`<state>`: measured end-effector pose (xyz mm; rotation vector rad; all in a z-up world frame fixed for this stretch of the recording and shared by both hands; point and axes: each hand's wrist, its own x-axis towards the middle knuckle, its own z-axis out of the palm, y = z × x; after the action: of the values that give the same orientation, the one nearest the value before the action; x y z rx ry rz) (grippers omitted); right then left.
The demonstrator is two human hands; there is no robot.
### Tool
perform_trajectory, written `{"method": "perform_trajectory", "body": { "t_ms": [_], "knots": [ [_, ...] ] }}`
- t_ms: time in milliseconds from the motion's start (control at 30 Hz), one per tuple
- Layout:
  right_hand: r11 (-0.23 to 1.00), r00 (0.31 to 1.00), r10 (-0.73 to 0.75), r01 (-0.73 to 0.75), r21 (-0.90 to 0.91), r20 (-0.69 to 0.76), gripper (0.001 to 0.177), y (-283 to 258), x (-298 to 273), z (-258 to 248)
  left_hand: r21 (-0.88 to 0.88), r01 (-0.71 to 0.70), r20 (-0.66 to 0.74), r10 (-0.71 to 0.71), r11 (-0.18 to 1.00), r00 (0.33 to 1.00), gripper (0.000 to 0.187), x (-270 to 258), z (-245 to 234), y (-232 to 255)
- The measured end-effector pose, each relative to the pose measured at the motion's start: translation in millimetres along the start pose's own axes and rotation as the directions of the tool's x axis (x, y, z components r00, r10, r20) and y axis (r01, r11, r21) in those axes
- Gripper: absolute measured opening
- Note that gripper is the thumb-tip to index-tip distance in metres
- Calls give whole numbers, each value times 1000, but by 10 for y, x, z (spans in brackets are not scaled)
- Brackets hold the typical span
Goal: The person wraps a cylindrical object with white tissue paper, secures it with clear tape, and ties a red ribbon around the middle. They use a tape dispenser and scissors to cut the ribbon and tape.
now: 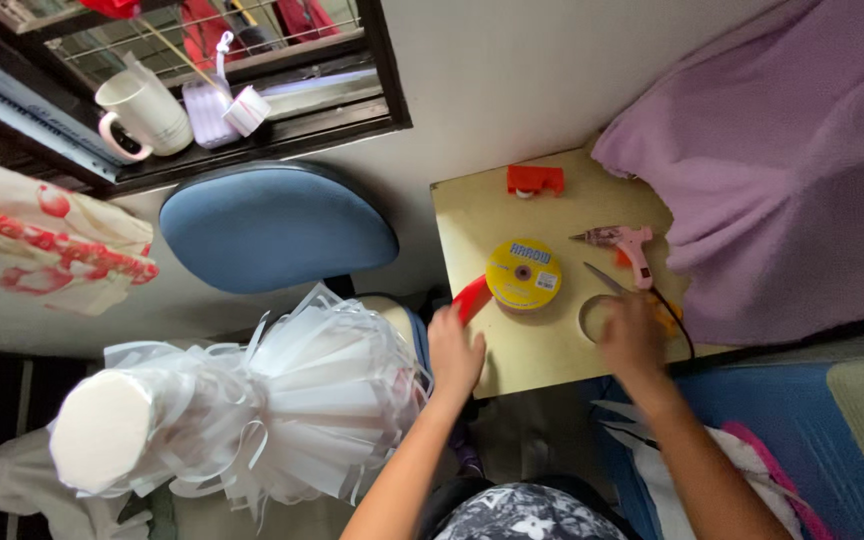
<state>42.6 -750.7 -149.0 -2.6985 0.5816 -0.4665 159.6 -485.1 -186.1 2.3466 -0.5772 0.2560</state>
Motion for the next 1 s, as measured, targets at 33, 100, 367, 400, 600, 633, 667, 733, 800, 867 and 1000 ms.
{"method": "perform_trajectory", "body": {
  "t_ms": [33,100,367,400,600,633,667,733,800,867,1000],
  "knots": [
    [998,999,-53,52,35,12,35,-118,-24,72,33,-48,-20,48,998,999,70,141,40,46],
    [947,948,-301,285,149,100,39,-349,131,216,99,-140,-57,146,985,988,71,341,120,57],
    [928,896,-226,317,-194,383,36,-459,614,-44,182,-149,34,145,972,989,9,92,-46,-361],
    [934,900,-227,310,-180,372,40,-470,615,-34,168,-121,15,120,978,993,8,-39,-98,-363],
    [823,820,-511,553,-128,257,66,-800,317,285,174,30,103,-49,984,993,7,-524,-353,-293],
    [787,796,-574,602,-138,193,68,-787,344,295,141,46,86,-59,989,995,7,-559,-391,-276],
    [748,763,-633,646,-151,128,70,-753,380,294,107,61,70,-68,992,995,7,-599,-440,-267],
    [768,803,-549,594,-241,230,62,-628,489,278,82,125,44,-129,989,991,8,-714,-533,-240],
    [782,821,-441,550,-293,363,48,-547,526,288,100,217,23,-221,971,975,8,-838,-640,-222],
    [794,802,-319,518,-320,505,32,-546,643,326,50,238,16,-239,970,971,10,-905,-728,-186],
    [826,806,-560,562,47,193,47,-827,592,526,-24,262,44,-261,965,964,10,-1079,-781,-13]
  ]
}}
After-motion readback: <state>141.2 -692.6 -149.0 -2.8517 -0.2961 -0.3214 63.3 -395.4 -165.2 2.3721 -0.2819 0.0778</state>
